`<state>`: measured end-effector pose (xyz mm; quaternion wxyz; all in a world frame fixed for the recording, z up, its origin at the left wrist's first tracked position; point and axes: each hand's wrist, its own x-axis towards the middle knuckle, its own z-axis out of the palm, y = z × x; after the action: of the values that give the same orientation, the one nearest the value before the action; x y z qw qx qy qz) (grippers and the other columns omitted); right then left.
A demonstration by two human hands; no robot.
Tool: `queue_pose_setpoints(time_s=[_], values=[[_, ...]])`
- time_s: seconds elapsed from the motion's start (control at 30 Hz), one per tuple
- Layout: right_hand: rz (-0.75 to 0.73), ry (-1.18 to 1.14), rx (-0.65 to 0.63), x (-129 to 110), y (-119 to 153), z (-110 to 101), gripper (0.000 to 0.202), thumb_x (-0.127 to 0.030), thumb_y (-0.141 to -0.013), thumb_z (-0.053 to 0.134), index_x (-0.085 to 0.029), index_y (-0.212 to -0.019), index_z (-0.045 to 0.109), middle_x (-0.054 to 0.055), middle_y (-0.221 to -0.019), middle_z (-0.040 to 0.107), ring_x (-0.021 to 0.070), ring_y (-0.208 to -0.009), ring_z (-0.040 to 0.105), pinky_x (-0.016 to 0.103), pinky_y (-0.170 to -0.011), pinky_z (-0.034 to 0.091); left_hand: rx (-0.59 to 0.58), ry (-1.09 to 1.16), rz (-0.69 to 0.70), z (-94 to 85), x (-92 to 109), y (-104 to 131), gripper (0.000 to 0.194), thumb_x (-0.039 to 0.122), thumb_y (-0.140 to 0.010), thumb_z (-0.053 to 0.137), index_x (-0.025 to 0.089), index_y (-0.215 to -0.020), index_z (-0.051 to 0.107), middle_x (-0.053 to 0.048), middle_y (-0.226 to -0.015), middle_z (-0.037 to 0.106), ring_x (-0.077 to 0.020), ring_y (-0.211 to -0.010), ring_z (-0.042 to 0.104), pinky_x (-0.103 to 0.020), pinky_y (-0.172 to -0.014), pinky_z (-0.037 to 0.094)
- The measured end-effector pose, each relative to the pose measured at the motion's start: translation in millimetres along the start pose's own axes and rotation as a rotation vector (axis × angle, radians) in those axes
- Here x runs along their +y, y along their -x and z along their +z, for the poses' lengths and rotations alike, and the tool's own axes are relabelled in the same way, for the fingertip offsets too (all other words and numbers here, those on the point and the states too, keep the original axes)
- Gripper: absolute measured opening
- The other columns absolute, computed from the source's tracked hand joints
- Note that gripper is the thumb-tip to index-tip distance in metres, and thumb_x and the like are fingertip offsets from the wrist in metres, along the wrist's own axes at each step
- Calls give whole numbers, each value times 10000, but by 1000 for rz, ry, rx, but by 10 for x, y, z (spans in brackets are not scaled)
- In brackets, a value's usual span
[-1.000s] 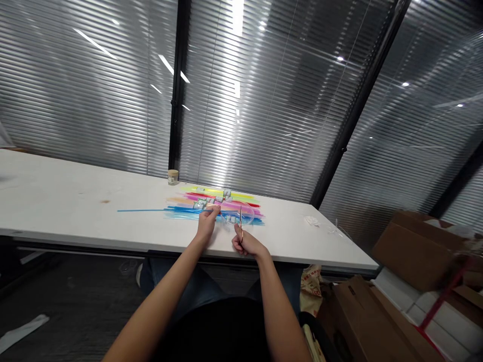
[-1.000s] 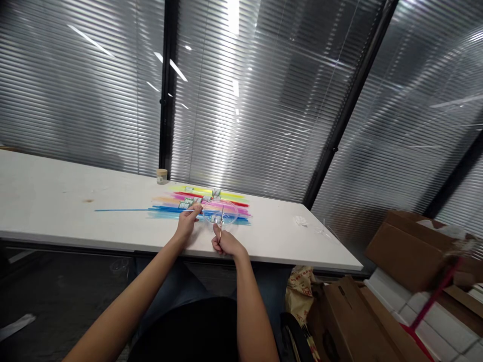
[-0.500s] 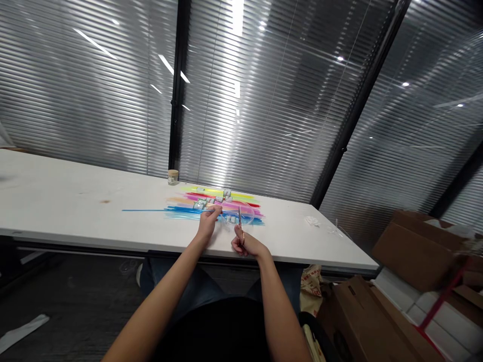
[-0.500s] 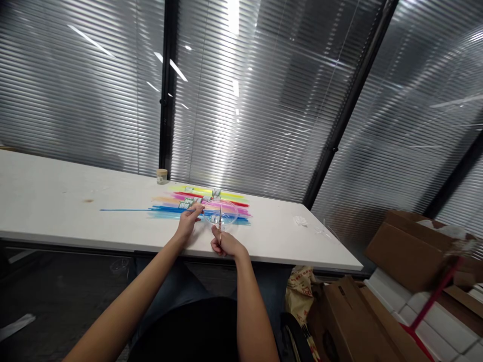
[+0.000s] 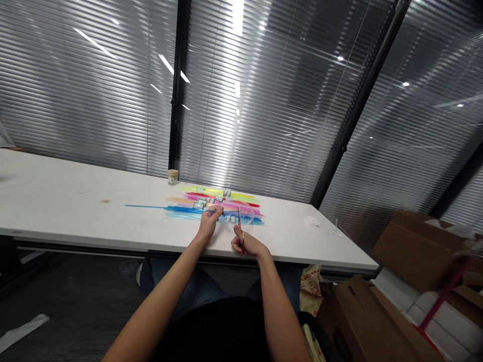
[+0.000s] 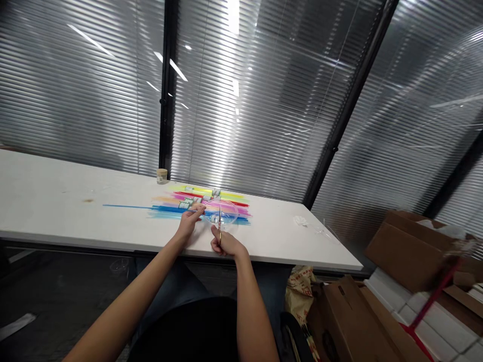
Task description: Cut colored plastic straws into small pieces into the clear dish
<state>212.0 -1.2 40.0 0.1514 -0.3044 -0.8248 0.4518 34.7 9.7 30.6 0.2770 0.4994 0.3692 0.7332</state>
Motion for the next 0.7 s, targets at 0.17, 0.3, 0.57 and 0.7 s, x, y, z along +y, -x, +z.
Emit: queue_pose_setpoints(time_s=[0.17,0.3,0.57,0.7], values=[[4,5,-11,-1,-4,-5,815,-741,-928,63,-184,-414,363,-28,-372,331,67,-358,275,231,-396,214,-9,-3,8,-4,-1,2,302,429,-854,657,147,-752,622,0,-766,634,-150,-760,600,-332,-764,483],[5,5,-16,-9,0,-7,812,-719,-944,63,-183,-411,360,-29,-369,318,67,-362,272,231,-399,217,-10,-2,5,-2,5,-4,299,425,-859,651,150,-747,620,4,-759,634,-149,-752,598,-330,-761,479],[-7,4,-27,-18,2,-11,823,-717,-948,75,-183,-389,356,-29,-363,315,66,-353,278,232,-401,221,-8,5,4,-2,12,-4,299,428,-839,668,150,-739,624,3,-752,632,-149,-747,592,-325,-751,472],[-3,8,-32,-27,0,-13,824,-708,-955,86,-182,-382,358,-28,-363,319,68,-348,282,228,-405,234,-5,6,0,-3,24,-5,314,446,-823,677,155,-718,620,8,-735,632,-154,-747,593,-330,-759,466]])
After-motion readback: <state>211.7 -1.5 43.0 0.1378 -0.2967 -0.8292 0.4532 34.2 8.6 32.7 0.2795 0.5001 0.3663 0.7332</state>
